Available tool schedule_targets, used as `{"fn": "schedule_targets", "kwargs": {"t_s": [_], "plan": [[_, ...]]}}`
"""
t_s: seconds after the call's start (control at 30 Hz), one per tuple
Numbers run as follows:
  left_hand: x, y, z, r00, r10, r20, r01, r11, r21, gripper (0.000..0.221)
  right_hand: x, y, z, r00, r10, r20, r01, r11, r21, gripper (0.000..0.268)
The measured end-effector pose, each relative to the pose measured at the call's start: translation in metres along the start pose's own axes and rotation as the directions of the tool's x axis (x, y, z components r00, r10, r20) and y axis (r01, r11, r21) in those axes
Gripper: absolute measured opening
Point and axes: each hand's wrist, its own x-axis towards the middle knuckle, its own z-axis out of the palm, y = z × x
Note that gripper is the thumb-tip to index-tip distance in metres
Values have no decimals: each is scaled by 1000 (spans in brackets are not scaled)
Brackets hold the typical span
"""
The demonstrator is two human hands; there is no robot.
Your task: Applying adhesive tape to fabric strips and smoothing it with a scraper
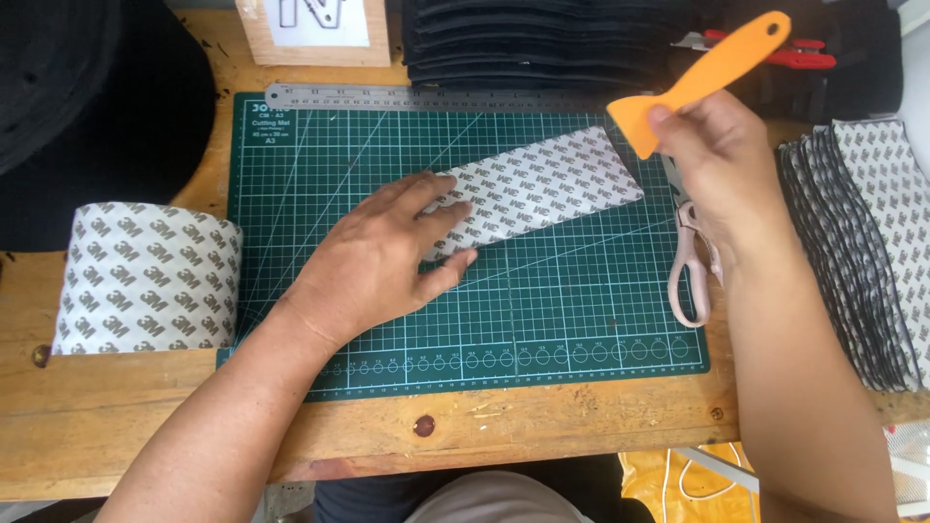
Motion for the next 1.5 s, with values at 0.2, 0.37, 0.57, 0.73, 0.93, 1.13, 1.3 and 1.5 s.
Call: {"fn": "schedule_targets", "kwargs": {"t_s": [0.2,0.37,0.57,0.73,0.93,1.13,1.3,1.5], "plan": [[4,4,-12,981,72,-179,-69,997,23,31,-3,9,0,990,-68,-124,100,957,274,2],[5,3,-15,963,87,-256,-74,995,60,29,-6,11,5,981,-80,-178,127,954,273,8],[5,1,-18,958,57,-281,-45,998,48,29,-13,-2,12,978,-133,-161,159,973,165,16],[5,1,-18,949,53,-311,-42,998,41,27,-14,-4,16,989,-111,-97,133,957,256,14],[4,-2,-14,951,45,-306,-28,998,60,28,-10,3,18,988,-79,-132,117,941,317,12],[4,-1,-17,951,46,-306,-27,997,67,28,-12,7,18,971,-141,-193,183,957,223,15],[5,-2,-15,947,73,-313,-53,996,70,27,-19,8,23,914,-352,-200,383,912,146,14],[6,1,-16,951,96,-295,-83,995,57,25,-31,-3,29,917,-387,-97,399,896,196,14]]}}
